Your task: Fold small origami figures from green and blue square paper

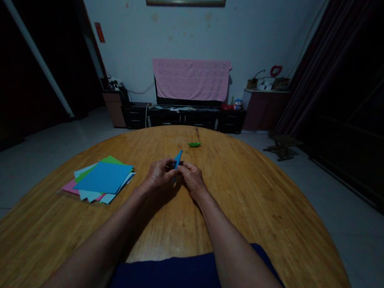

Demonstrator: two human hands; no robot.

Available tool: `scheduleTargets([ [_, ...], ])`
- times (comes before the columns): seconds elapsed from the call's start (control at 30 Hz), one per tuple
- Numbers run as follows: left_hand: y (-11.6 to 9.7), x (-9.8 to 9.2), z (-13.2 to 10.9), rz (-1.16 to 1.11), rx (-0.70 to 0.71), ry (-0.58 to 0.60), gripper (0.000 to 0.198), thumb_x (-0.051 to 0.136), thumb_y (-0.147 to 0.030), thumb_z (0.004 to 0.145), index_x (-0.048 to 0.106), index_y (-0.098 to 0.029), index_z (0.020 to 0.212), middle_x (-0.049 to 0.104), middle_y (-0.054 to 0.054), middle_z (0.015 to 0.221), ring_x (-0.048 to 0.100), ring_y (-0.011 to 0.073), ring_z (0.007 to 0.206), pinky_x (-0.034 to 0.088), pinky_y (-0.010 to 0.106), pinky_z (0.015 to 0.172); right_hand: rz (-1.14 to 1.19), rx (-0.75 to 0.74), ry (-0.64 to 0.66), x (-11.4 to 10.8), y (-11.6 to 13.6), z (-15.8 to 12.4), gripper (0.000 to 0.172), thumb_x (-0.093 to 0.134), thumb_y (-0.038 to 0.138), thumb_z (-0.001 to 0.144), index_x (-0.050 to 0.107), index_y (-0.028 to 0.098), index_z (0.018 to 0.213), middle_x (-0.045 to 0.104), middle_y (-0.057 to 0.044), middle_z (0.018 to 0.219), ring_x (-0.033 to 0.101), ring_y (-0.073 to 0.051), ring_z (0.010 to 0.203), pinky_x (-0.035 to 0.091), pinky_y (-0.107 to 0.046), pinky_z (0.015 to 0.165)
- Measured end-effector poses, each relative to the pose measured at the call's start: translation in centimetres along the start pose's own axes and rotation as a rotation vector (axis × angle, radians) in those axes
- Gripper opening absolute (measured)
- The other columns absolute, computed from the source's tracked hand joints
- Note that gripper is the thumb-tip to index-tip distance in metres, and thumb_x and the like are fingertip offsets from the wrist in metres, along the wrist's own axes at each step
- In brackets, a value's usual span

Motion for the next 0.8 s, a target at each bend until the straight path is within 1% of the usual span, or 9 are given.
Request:
scheduleTargets([
  [0.07,-0.2,0.3,-0.8,-0.003,0.031,0.011,0.025,0.069,-0.020,0.065,0.065,-0.018,0.090,0.061,0.006,0.088,0.055,0.0198,0.085,0.042,0.026,0.072,-0.015,0.000,-0.011,0.0,-0.1,0.0,0.032,0.070,0.029,0.059,0.071,0.017,0.089,0.071,-0.001,0.072,0.063,-0.014,0.065,0.047,-0.022,0.061],
  [0.2,-0.1,0.8,-1.6,-0.052,0.077,-0.069,0.026,0.068,-0.018,0.065,0.067,-0.017,0.091,0.062,0.008,0.095,0.055,0.0174,0.083,0.044,0.026,0.074,-0.049,-0.020,-0.024,-0.2,-0.5,0.2,0.029,0.070,0.029,0.059,0.071,0.017,0.086,0.071,-0.001,0.072,0.063,-0.013,0.063,0.048,-0.023,0.062],
  [0.27,0.3,1.0,-1.3,-0.082,0.042,-0.060,0.023,0.065,-0.019,0.067,0.066,-0.017,0.090,0.063,0.007,0.089,0.056,0.0163,0.079,0.045,0.025,0.069,-0.082,-0.038,-0.037,-0.4,-0.9,0.4,0.027,0.070,0.030,0.059,0.070,0.017,0.083,0.070,0.000,0.069,0.062,-0.013,0.062,0.048,-0.023,0.062],
  [0.33,1.1,1.3,-0.8,-0.207,-0.102,-0.001,0.022,0.064,-0.019,0.066,0.066,-0.016,0.088,0.064,0.005,0.080,0.058,0.0158,0.075,0.046,0.024,0.063,-0.134,-0.064,-0.067,-0.6,-1.3,0.7,0.025,0.069,0.030,0.059,0.069,0.017,0.081,0.069,0.001,0.067,0.061,-0.012,0.061,0.048,-0.023,0.062],
  [0.37,1.5,1.4,-0.5,-0.255,-0.145,0.003,0.022,0.064,-0.019,0.067,0.065,-0.016,0.088,0.064,0.004,0.078,0.059,0.0159,0.074,0.046,0.024,0.062,-0.165,-0.079,-0.083,-0.7,-1.4,0.8,0.025,0.069,0.029,0.060,0.069,0.017,0.082,0.069,0.002,0.067,0.061,-0.012,0.062,0.047,-0.023,0.062],
  [0.47,2.5,1.7,0.1,-0.315,-0.194,0.008,0.022,0.064,-0.020,0.068,0.065,-0.016,0.090,0.065,0.003,0.074,0.060,0.0162,0.072,0.046,0.023,0.059,-0.251,-0.130,-0.109,-0.9,-1.6,0.9,0.028,0.068,0.027,0.060,0.069,0.020,0.088,0.070,0.003,0.074,0.062,-0.013,0.068,0.048,-0.023,0.066],
  [0.53,3.2,1.9,0.3,-0.302,-0.183,0.023,0.022,0.064,-0.021,0.069,0.065,-0.016,0.091,0.064,0.002,0.073,0.061,0.0158,0.071,0.046,0.023,0.059,-0.288,-0.159,-0.097,-0.9,-1.5,0.9,0.029,0.068,0.027,0.061,0.070,0.022,0.090,0.070,0.003,0.078,0.062,-0.013,0.073,0.048,-0.023,0.069],
  [0.63,4.1,2.0,0.6,-0.262,-0.131,0.025,0.025,0.065,-0.025,0.069,0.063,-0.015,0.092,0.063,0.001,0.072,0.060,0.0143,0.068,0.047,0.023,0.062,-0.329,-0.186,-0.069,-0.9,-1.1,0.8,0.025,0.065,0.033,0.067,0.072,0.022,0.088,0.070,0.002,0.079,0.062,-0.014,0.077,0.047,-0.023,0.071],
  [0.8,4.8,1.8,1.0,-0.244,-0.106,-0.044,0.029,0.067,-0.034,0.069,0.058,-0.015,0.089,0.062,0.000,0.072,0.060,0.0135,0.066,0.046,0.024,0.062,-0.327,-0.173,-0.037,-0.5,-0.4,0.3,0.026,0.056,0.040,0.075,0.072,0.022,0.083,0.068,0.002,0.075,0.060,-0.015,0.076,0.045,-0.022,0.065],
])
Point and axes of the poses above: each hand's wrist, its own z-axis towards the middle knuckle, its own x-axis out of the palm, y = z × x, the point moved 3 cm from there along z, towards the middle knuckle
